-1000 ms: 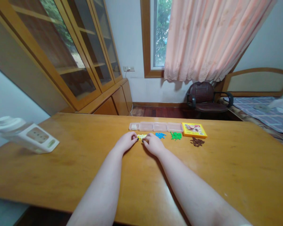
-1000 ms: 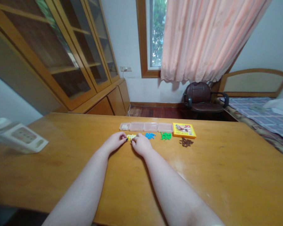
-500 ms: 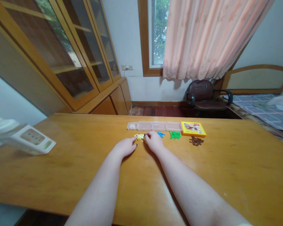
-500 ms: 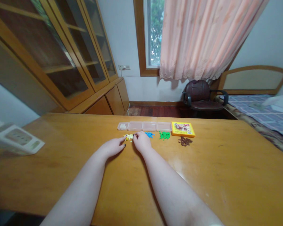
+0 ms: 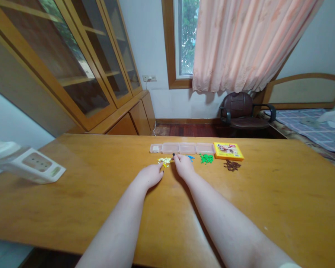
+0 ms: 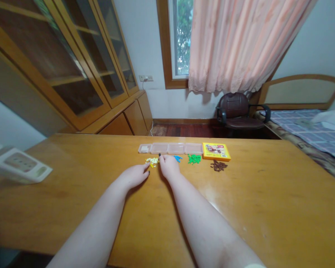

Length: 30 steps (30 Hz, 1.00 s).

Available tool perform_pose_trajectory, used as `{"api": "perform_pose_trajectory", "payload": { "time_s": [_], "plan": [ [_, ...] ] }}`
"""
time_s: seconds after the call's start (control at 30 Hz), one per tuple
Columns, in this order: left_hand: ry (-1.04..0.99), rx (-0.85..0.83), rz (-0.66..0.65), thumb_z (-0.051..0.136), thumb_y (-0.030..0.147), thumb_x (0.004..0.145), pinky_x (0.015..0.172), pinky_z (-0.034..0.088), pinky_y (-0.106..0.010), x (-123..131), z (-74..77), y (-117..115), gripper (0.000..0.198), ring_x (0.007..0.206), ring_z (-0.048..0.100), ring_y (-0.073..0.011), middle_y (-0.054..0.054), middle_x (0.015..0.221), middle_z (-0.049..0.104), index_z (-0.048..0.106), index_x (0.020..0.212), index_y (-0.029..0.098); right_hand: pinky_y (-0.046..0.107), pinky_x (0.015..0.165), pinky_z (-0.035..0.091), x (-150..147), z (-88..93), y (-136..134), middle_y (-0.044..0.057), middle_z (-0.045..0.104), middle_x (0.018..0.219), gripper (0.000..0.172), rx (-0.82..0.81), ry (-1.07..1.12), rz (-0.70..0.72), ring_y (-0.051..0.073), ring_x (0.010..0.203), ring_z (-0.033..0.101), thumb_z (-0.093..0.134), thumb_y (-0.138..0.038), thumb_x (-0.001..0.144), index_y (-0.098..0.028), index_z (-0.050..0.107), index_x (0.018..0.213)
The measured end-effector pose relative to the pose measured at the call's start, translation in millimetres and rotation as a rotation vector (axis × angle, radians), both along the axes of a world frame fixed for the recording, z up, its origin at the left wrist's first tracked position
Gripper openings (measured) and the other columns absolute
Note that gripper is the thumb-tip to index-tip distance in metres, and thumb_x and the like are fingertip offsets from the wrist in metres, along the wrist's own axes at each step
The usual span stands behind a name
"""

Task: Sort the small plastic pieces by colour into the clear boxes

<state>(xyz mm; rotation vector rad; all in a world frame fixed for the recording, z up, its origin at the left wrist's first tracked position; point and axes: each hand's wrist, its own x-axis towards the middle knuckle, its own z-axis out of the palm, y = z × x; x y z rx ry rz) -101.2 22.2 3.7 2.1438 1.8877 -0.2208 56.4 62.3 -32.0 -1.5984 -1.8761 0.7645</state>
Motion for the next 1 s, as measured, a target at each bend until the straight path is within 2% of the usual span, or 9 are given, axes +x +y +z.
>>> {"api": "perform_pose_trajectory", "payload": {
  "time_s": [0.1,0.2,0.43,0.6,0.7,0.87,1.0],
  "plan": [
    [-0.027,0.025,-0.013,0.038,0.028,0.085,0.09,0.045,-0.034,-0.8,1.2,-1.3,0.042,0.107,0.06,-0.0244,-0.01,0.122,0.062,0.053,0.125,0.024,0.023,0.066,0.038,-0.3,1.3,-2.9,0.007,0.071,0.085,0.049,-0.015,-0.086,0.025,0.018,0.081,0.063,0.027,-0.04,0.095,-0.019,0.071,0.088],
    [-0.032,0.059,0.01,0.038,0.029,0.085,0.09,0.045,-0.035,-1.7,0.2,-1.5,0.049,0.109,0.059,-0.0251,-0.01,0.124,0.06,0.044,0.133,0.024,0.024,0.064,0.038,-1.3,1.8,-5.5,0.009,0.071,0.085,0.051,0.001,-0.173,0.051,0.018,0.079,0.063,0.025,-0.041,0.095,-0.019,0.071,0.085],
    [0.027,-0.079,-0.003,0.036,0.036,0.087,0.089,0.046,-0.038,8.3,4.3,-11.4,0.056,0.109,0.059,-0.0271,-0.012,0.126,0.058,0.032,0.142,0.026,0.026,0.068,0.042,-4.1,5.8,-9.9,0.013,0.071,0.088,0.052,-0.007,-0.333,0.075,0.02,0.079,0.065,0.025,-0.037,0.094,-0.017,0.072,0.085],
    [0.068,-0.182,0.031,0.037,0.038,0.087,0.091,0.044,-0.04,19.0,13.3,-22.6,0.062,0.113,0.057,-0.0299,-0.017,0.128,0.056,0.025,0.144,0.017,0.027,0.07,0.044,-4.4,9.3,-9.6,0.014,0.071,0.089,0.05,-0.004,-0.396,0.027,0.021,0.081,0.065,0.026,-0.034,0.093,-0.015,0.073,0.088],
    [0.09,-0.215,0.074,0.037,0.04,0.086,0.091,0.044,-0.04,19.1,13.5,-24.8,0.066,0.113,0.057,-0.0312,-0.02,0.126,0.056,0.023,0.144,0.01,0.028,0.07,0.044,-5.0,10.3,-11.0,0.013,0.072,0.088,0.049,0.026,-0.444,0.032,0.022,0.082,0.065,0.028,-0.034,0.092,-0.015,0.073,0.087],
    [0.121,-0.226,0.193,0.037,0.044,0.086,0.093,0.043,-0.039,8.1,3.6,-16.6,0.072,0.116,0.054,-0.0323,-0.023,0.129,0.052,0.022,0.143,0.003,0.025,0.071,0.043,-7.3,12.9,-18.4,0.011,0.072,0.086,0.045,0.132,-0.497,0.239,0.019,0.08,0.065,0.033,-0.035,0.091,-0.017,0.074,0.084],
    [0.098,-0.118,0.272,0.035,0.039,0.088,0.09,0.044,-0.037,-7.4,-6.9,-0.1,0.068,0.115,0.055,-0.0301,-0.022,0.13,0.051,0.019,0.145,0.007,0.024,0.072,0.043,-8.0,15.0,-23.9,0.006,0.073,0.085,0.045,0.142,-0.451,0.439,0.018,0.081,0.064,0.034,-0.041,0.092,-0.022,0.074,0.085]
  ]
}}
